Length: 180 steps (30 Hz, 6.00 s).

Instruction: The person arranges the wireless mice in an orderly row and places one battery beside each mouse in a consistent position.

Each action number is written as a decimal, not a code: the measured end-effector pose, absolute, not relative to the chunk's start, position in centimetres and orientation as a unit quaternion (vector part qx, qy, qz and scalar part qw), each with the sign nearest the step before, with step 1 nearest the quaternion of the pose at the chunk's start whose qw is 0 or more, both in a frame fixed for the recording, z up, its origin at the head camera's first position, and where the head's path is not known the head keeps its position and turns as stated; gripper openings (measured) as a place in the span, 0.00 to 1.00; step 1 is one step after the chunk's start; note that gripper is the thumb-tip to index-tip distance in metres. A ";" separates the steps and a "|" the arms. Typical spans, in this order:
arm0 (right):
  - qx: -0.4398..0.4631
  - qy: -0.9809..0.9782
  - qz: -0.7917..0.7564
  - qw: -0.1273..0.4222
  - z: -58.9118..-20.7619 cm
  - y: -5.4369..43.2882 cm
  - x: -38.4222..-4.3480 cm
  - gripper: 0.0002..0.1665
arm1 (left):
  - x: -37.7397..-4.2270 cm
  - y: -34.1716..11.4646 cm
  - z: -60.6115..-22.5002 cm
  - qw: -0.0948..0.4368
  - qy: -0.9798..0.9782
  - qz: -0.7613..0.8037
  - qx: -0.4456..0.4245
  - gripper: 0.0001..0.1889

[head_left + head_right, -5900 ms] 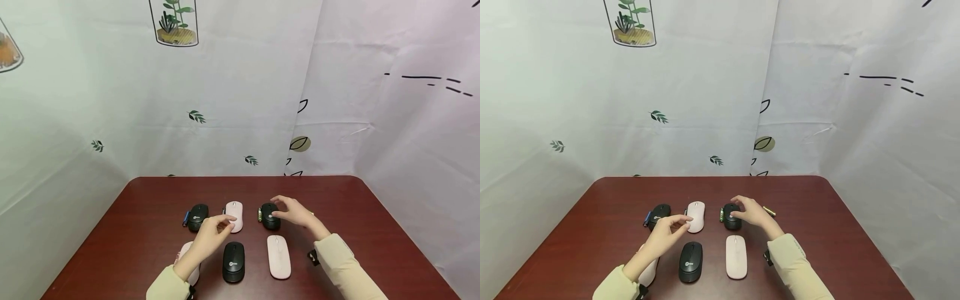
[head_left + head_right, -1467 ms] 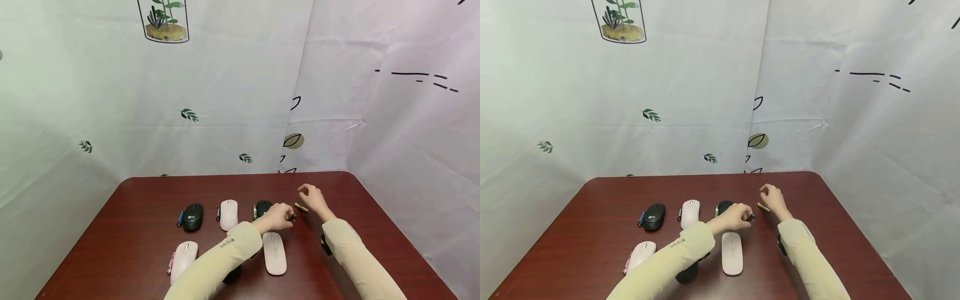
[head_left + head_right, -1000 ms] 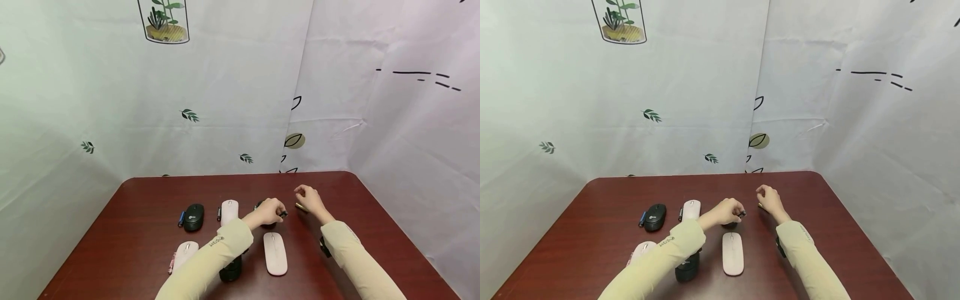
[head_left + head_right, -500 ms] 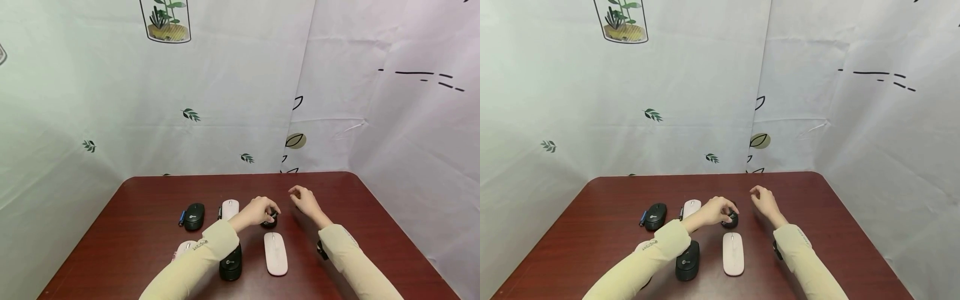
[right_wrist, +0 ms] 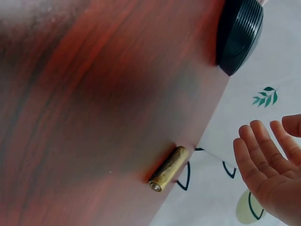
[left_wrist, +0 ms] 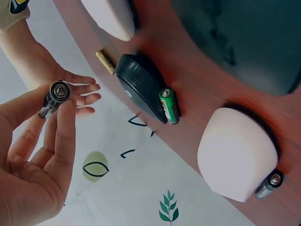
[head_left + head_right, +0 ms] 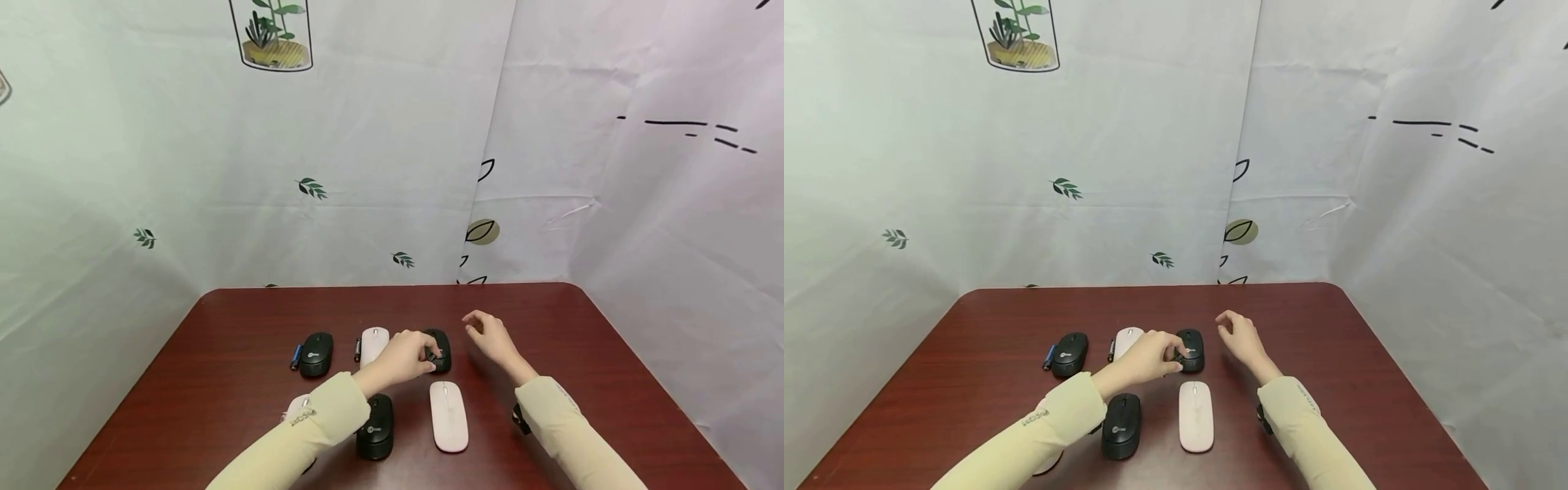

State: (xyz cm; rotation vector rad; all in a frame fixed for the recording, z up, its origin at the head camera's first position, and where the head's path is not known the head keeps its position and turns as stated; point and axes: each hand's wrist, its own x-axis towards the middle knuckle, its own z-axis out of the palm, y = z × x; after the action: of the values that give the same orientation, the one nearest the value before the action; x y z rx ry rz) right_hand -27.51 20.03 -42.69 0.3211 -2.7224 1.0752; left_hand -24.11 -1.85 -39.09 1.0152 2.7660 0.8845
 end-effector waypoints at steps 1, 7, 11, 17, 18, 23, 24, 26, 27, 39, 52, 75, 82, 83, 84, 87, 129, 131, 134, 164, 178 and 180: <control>0.111 -0.920 0.362 0.100 -42.7 19.9 -27.5 0.10 | -24.0 -2.1 -39.1 0.028 0.899 0.285 0.332 0.07; 0.133 -0.916 0.362 0.107 -42.4 19.1 -27.2 0.10 | -23.6 -3.7 -38.8 0.010 0.895 0.290 0.339 0.07; 0.146 -0.916 0.361 0.093 -42.3 18.5 -26.7 0.10 | -23.3 -5.0 -39.0 0.014 0.888 0.304 0.344 0.07; 0.176 -0.911 0.363 0.090 -41.6 17.0 -26.1 0.10 | -22.4 -6.5 -39.8 -0.015 0.883 0.305 0.356 0.06; 0.182 -0.909 0.363 0.089 -41.4 16.7 -25.9 0.10 | -22.3 -6.6 -39.8 -0.016 0.883 0.305 0.355 0.06; 0.220 -0.903 0.359 0.084 -40.9 15.5 -25.2 0.10 | -21.8 -7.4 -40.2 0.003 0.885 0.315 0.343 0.07; 0.228 -0.902 0.358 0.082 -40.8 15.3 -25.0 0.10 | -21.7 -7.5 -40.3 0.008 0.886 0.315 0.339 0.07; 0.245 -0.901 0.350 0.077 -40.8 14.9 -24.6 0.10 | -21.4 -7.9 -40.4 0.013 0.889 0.315 0.332 0.06; 0.253 -0.901 0.346 0.073 -40.7 14.7 -24.4 0.10 | -21.2 -8.1 -40.4 0.016 0.890 0.315 0.329 0.06; 0.363 -0.880 0.301 0.050 -41.0 11.5 -22.5 0.10 | -20.3 -10.4 -41.1 0.017 0.912 0.339 0.231 0.06; 0.417 -0.882 0.219 0.020 -41.6 8.1 -19.5 0.11 | -19.5 -11.7 -42.1 0.013 0.905 0.361 0.223 0.08; 0.374 -0.924 0.085 -0.002 -42.7 5.2 -16.7 0.28 | -18.9 -12.4 -43.4 0.071 0.926 0.309 0.207 0.12; 0.381 -0.923 0.061 -0.002 -42.6 5.1 -16.9 0.27 | -18.8 -12.1 -43.6 0.090 0.918 0.330 0.198 0.10; 0.383 -0.922 0.057 -0.001 -42.6 5.0 -16.9 0.27 | -18.8 -12.1 -43.5 0.090 0.919 0.330 0.197 0.10; 0.384 -0.922 0.054 0.000 -42.6 5.0 -16.9 0.27 | -18.8 -12.1 -43.5 0.091 0.919 0.330 0.195 0.10; 0.385 -0.921 0.048 0.000 -42.6 4.9 -16.9 0.26 | -18.7 -12.2 -43.5 0.099 0.918 0.335 0.190 0.09; 0.393 -0.918 0.052 -0.002 -42.3 4.7 -16.9 0.22 | -18.8 -12.6 -43.9 0.099 0.915 0.339 0.196 0.12; 0.392 -0.918 0.056 -0.008 -42.3 4.7 -17.0 0.23 | -18.7 -12.6 -43.9 0.100 0.915 0.338 0.197 0.12; 0.385 -0.920 0.066 -0.023 -42.2 4.8 -17.0 0.24 | -18.7 -12.5 -44.0 0.115 0.912 0.340 0.196 0.12; 0.339 -0.935 0.090 -0.047 -42.0 5.2 -16.2 0.31 | -19.9 -12.9 -41.0 0.216 0.874 0.369 0.231 0.09; 0.336 -0.915 0.218 -0.052 -40.3 9.3 -19.5 0.29 | -20.9 -10.9 -38.3 0.201 0.870 0.348 0.286 0.10; 0.332 -0.908 0.247 -0.061 -40.1 10.4 -20.3 0.28 | -20.9 -10.2 -38.1 0.204 0.865 0.345 0.301 0.10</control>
State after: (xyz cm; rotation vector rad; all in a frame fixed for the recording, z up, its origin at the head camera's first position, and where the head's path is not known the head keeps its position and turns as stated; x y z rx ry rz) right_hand -20.26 10.37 -40.11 1.0852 -2.9704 0.8075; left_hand -20.87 -10.25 -38.13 0.8401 2.4126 0.9626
